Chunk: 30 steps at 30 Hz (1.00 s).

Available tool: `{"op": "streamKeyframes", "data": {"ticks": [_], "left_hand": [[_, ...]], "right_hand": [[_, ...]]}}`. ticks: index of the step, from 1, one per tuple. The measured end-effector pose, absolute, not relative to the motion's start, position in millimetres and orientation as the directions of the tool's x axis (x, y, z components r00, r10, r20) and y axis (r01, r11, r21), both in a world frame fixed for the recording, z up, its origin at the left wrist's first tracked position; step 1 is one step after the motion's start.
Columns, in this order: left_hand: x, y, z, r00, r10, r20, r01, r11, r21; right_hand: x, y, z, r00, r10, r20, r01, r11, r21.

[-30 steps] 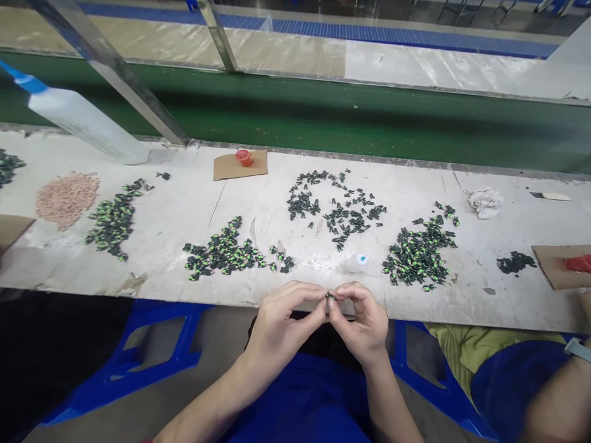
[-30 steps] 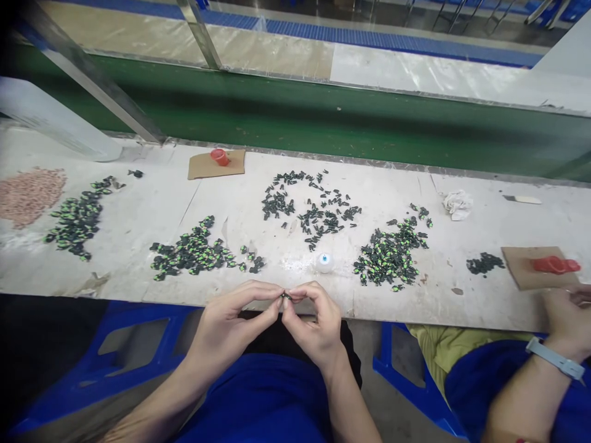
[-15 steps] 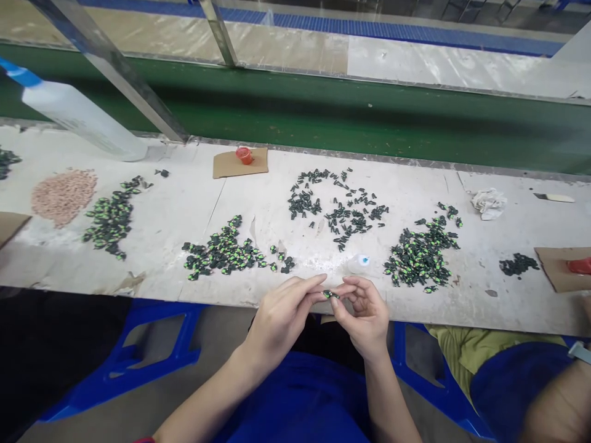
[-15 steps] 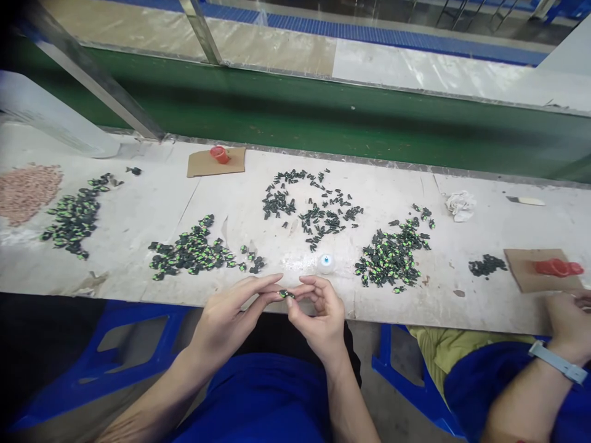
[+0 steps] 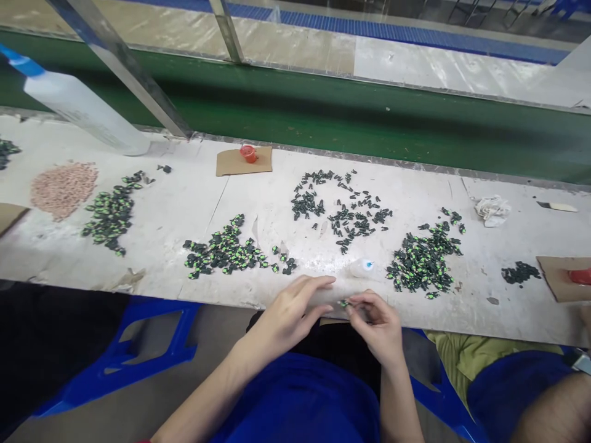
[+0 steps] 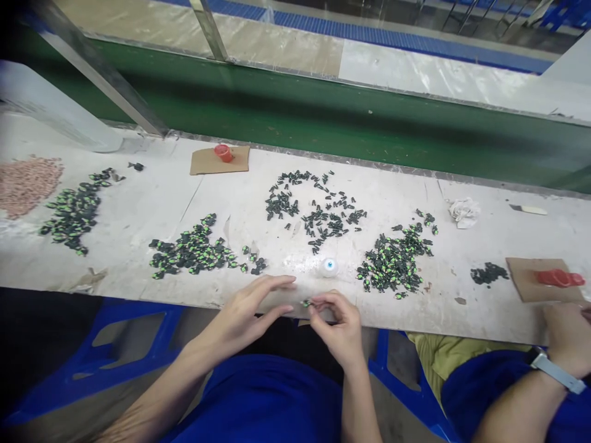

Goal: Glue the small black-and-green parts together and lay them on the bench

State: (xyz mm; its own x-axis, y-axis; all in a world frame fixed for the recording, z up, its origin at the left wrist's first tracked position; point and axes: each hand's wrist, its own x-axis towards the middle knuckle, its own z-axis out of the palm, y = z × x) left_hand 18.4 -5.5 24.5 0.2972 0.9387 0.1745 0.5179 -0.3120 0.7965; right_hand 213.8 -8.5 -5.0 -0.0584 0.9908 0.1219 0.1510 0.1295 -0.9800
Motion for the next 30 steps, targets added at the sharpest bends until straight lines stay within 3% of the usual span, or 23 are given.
{"op": "streamKeyframes", "data": {"ticks": [3, 5, 9, 13, 17, 23, 30], "left_hand": [[0, 2, 17, 0.201, 0.938, 0.281, 0.677, -0.34, 0.653], [-12, 8, 11, 0.103, 0.935, 0.34, 0.777, -0.289, 0.559], [-19, 16, 2, 0.116, 0.921, 0.372, 0.856, -0.283, 0.434], [-13, 21, -1, 0.155, 0.927, 0.342, 0.896, -0.277, 0.346], [-12, 25, 5, 0.163, 0.93, 0.331, 0.877, -0.29, 0.384], [-4, 26, 11, 0.155, 0.952, 0.263, 0.669, -0.297, 0.681], [10, 15, 2, 0.104, 0.981, 0.163, 0.576, -0.193, 0.795]], "right_hand": [[241, -3, -7, 0.192, 0.95, 0.245, 0.401, 0.152, -0.903], [254, 3, -6, 0.27, 0.887, 0.375, 0.574, 0.164, -0.802], [253, 14, -2, 0.128, 0.837, 0.531, 0.77, 0.254, -0.586], [228, 22, -4, -0.01, 0.861, 0.508, 0.788, 0.32, -0.527], [209, 28, -10, -0.004, 0.887, 0.462, 0.745, 0.311, -0.59], [212, 20, -5, 0.075, 0.974, 0.211, 0.399, 0.165, -0.902], [227, 18, -12, 0.271, 0.954, 0.129, 0.087, 0.109, -0.99]]}}
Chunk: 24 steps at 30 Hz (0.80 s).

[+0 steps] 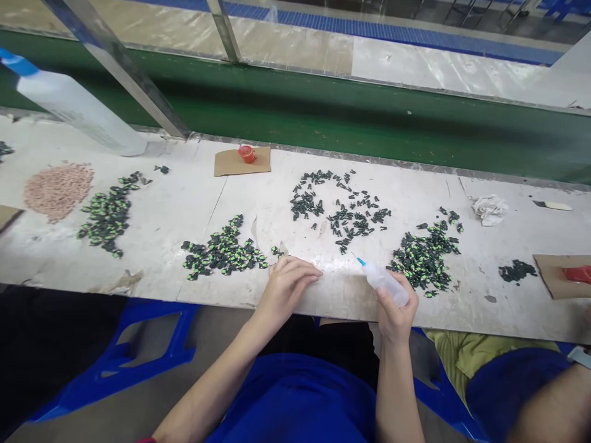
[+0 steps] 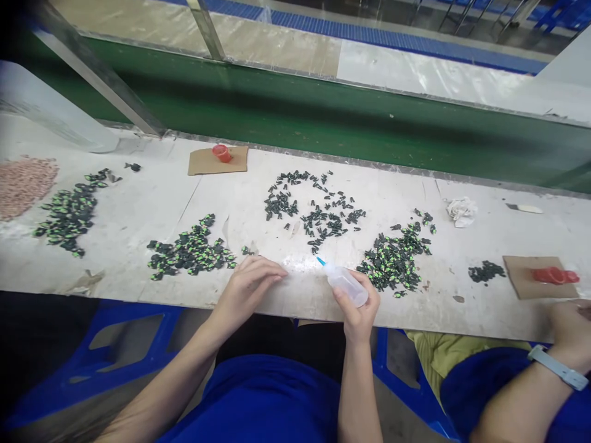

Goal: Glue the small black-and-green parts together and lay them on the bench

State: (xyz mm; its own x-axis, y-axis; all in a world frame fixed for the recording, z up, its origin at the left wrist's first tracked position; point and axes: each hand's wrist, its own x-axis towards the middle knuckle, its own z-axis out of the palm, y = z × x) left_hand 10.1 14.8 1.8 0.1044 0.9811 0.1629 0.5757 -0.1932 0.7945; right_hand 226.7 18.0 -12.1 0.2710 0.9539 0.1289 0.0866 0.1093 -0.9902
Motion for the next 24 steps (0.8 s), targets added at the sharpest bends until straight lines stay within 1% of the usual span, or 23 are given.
{"op": "streamKeyframes", "data": {"ticks": [3, 5, 7, 9, 11, 15, 20, 24], "left_hand": [[9, 9, -4, 0.066, 0.992, 0.108, 0.589, -0.126, 0.798], [7, 4, -9, 0.03, 0.991, 0.128, 0.625, -0.118, 0.771], [6, 1, -14, -0.007, 0.982, 0.187, 0.675, -0.133, 0.726], [4, -2, -18, -0.026, 0.97, 0.241, 0.714, -0.151, 0.684], [3, -4, -19, -0.024, 0.966, 0.256, 0.728, -0.158, 0.667], [2, -6, -17, -0.064, 0.976, 0.21, 0.708, -0.104, 0.699], [3, -5, -13, -0.111, 0.985, 0.13, 0.684, -0.019, 0.729], [4, -3, -11, -0.125, 0.988, 0.096, 0.676, 0.014, 0.737]], "right_hand": [[225, 21, -16, 0.323, 0.945, 0.042, -0.085, 0.073, -0.994], [220, 21, -15, 0.33, 0.944, 0.017, -0.113, 0.058, -0.992], [213, 20, -13, 0.297, 0.955, 0.01, -0.071, 0.032, -0.997], [205, 18, -9, 0.242, 0.97, 0.007, 0.013, 0.004, -1.0], [198, 16, -5, 0.199, 0.98, 0.014, 0.101, -0.006, -0.995], [189, 17, 1, 0.143, 0.989, 0.026, 0.197, -0.002, -0.98], [186, 18, 3, 0.129, 0.992, -0.017, 0.231, -0.046, -0.972], [185, 17, 1, 0.107, 0.993, -0.042, 0.247, -0.067, -0.967]]}}
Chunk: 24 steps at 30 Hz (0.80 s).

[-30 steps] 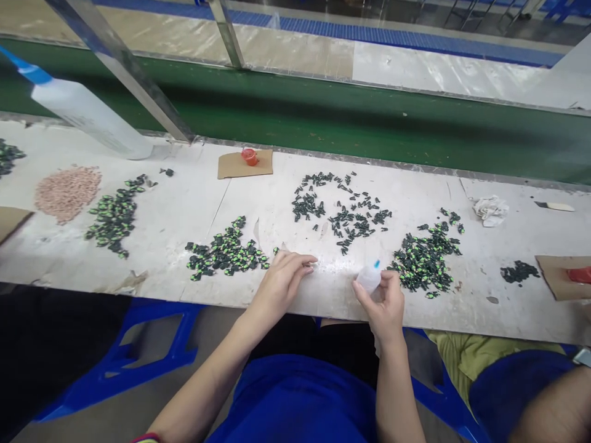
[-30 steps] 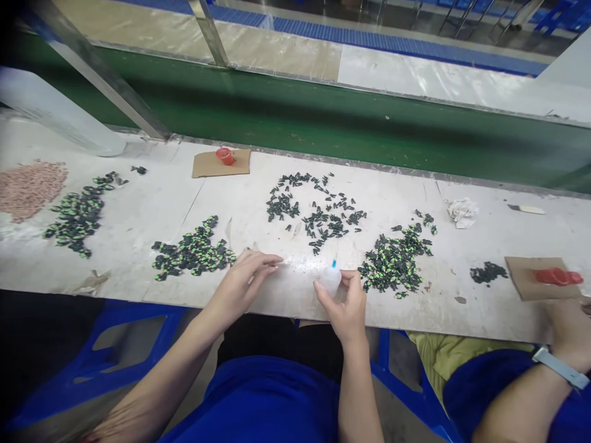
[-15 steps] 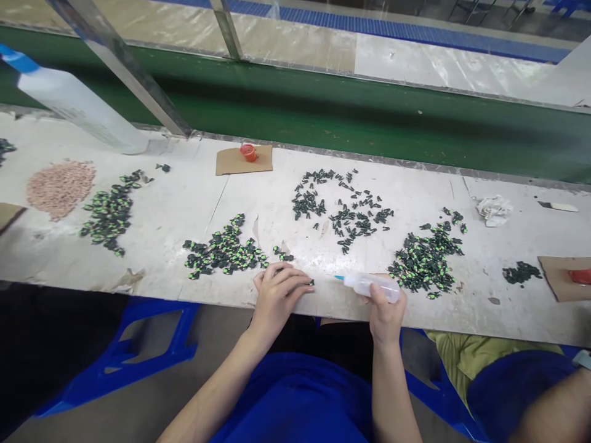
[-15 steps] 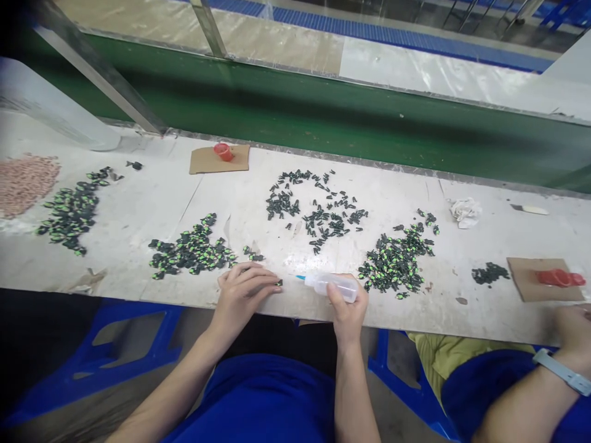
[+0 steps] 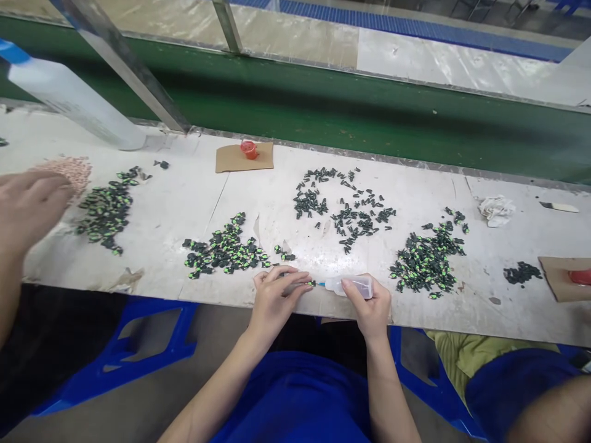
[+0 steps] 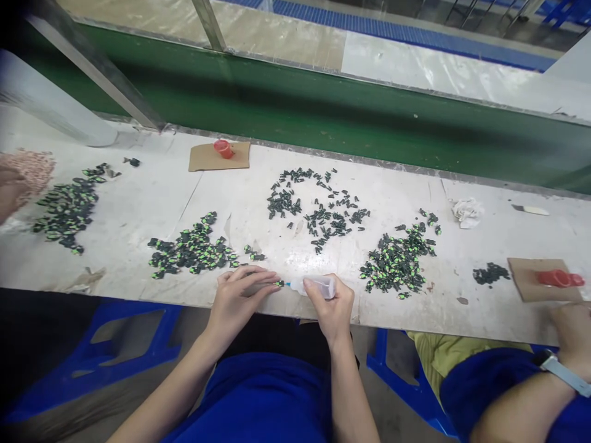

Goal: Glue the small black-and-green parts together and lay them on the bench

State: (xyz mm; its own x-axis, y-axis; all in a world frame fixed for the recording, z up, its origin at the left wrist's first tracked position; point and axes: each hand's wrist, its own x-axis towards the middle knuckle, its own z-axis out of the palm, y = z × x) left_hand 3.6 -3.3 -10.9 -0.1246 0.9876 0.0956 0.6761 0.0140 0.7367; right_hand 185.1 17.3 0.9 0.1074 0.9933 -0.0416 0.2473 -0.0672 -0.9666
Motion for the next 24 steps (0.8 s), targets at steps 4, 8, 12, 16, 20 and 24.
{"op": "streamKeyframes", "data": {"ticks": [4, 8, 12, 16, 20, 24], "left_hand": [[2.8, -2.1, -10.1, -0.126, 0.988, 0.094, 0.677, 0.017, 0.736], [1.9, -1.9, -10.1, -0.122, 0.988, 0.096, 0.681, 0.013, 0.732], [1.9, -2.1, -11.8, -0.118, 0.989, 0.094, 0.68, 0.011, 0.733], [2.5, -2.1, -15.1, -0.131, 0.984, 0.119, 0.684, 0.003, 0.73], [2.7, -2.1, -14.6, -0.137, 0.982, 0.127, 0.683, 0.001, 0.73], [2.3, -2.2, -13.3, -0.124, 0.985, 0.124, 0.678, -0.007, 0.735]], "right_hand": [[184.7, 17.8, -0.9, 0.092, 0.994, -0.051, 0.249, -0.072, -0.966], [184.6, 18.5, -0.1, 0.089, 0.995, -0.041, 0.275, -0.064, -0.959], [183.8, 18.5, 1.7, 0.091, 0.995, -0.039, 0.279, -0.063, -0.958], [183.6, 17.9, 0.9, 0.094, 0.994, -0.048, 0.277, -0.073, -0.958], [184.4, 17.6, -0.9, 0.094, 0.994, -0.051, 0.279, -0.076, -0.957], [185.0, 17.9, -1.2, 0.086, 0.996, -0.037, 0.292, -0.061, -0.955]]}}
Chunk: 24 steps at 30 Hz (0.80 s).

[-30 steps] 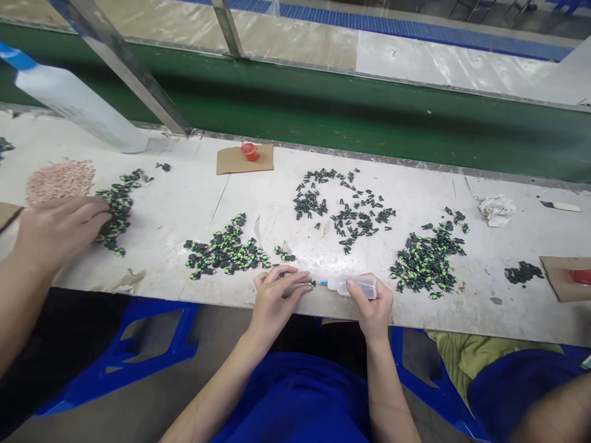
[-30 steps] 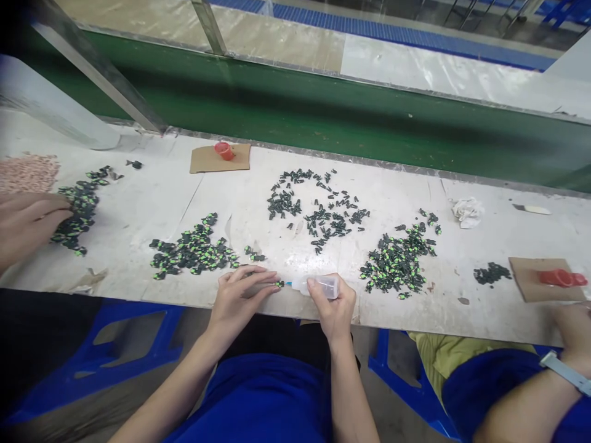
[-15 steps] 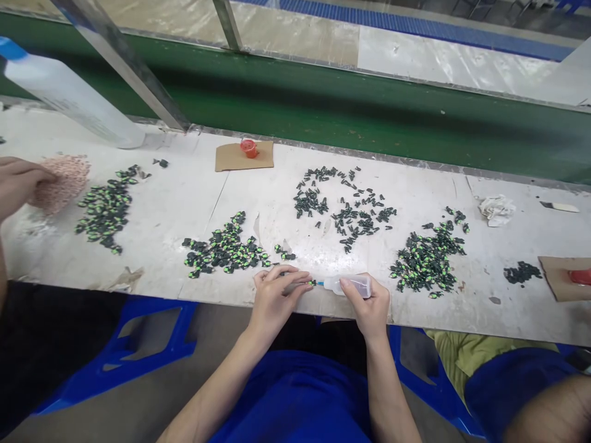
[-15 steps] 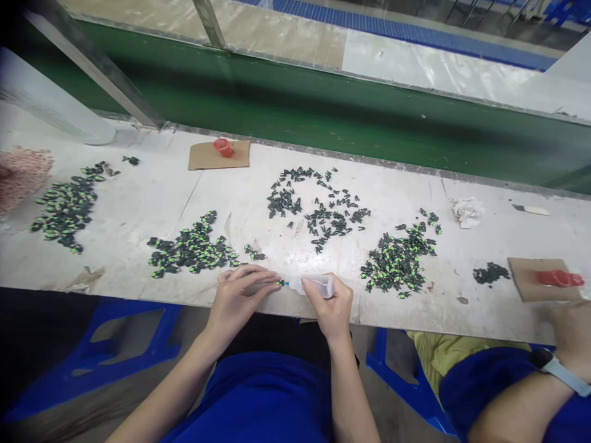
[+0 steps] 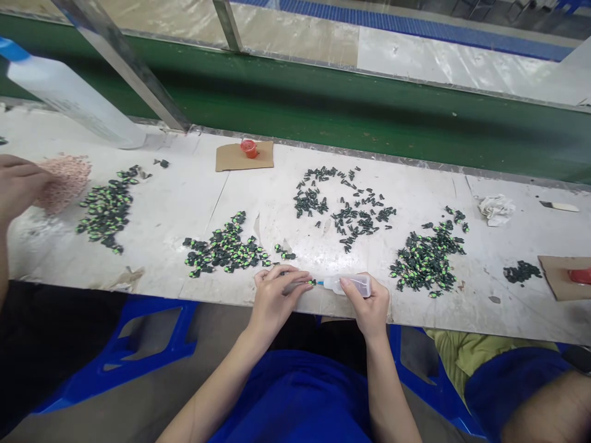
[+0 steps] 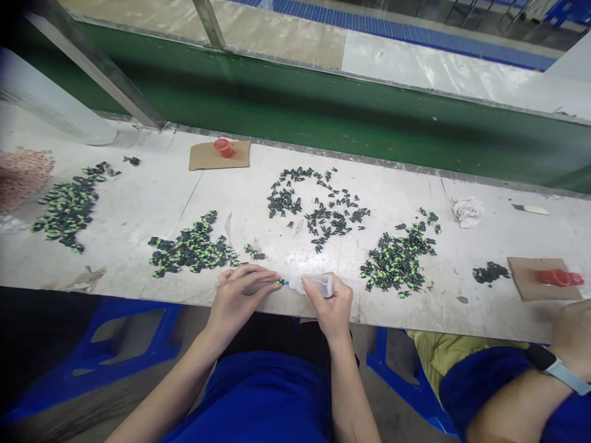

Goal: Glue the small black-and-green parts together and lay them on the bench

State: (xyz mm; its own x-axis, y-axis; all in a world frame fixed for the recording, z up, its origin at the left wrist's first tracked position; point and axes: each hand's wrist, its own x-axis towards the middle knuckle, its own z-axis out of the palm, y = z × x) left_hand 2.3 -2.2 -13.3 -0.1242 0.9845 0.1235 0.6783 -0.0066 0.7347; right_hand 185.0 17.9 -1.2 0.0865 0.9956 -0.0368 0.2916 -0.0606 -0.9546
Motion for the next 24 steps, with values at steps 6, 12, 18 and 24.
{"op": "streamKeyframes", "data": {"ticks": [6, 12, 18, 24], "left_hand": [[2.4, -2.1, -16.5, -0.138, 0.981, 0.136, 0.684, -0.005, 0.729], [1.3, -1.8, -11.6, -0.117, 0.989, 0.093, 0.674, 0.011, 0.738], [1.4, -1.9, -11.9, -0.118, 0.989, 0.089, 0.674, 0.014, 0.739], [2.0, -1.3, -10.0, -0.125, 0.989, 0.082, 0.666, 0.023, 0.746]], "right_hand": [[184.3, 18.0, -0.2, 0.094, 0.993, -0.068, 0.252, -0.09, -0.964], [183.5, 17.5, -0.7, 0.093, 0.994, -0.063, 0.274, -0.086, -0.958], [183.7, 17.3, -1.0, 0.121, 0.99, -0.067, 0.282, -0.099, -0.954], [184.9, 17.4, 0.7, 0.128, 0.991, -0.041, 0.271, -0.074, -0.96]]}}
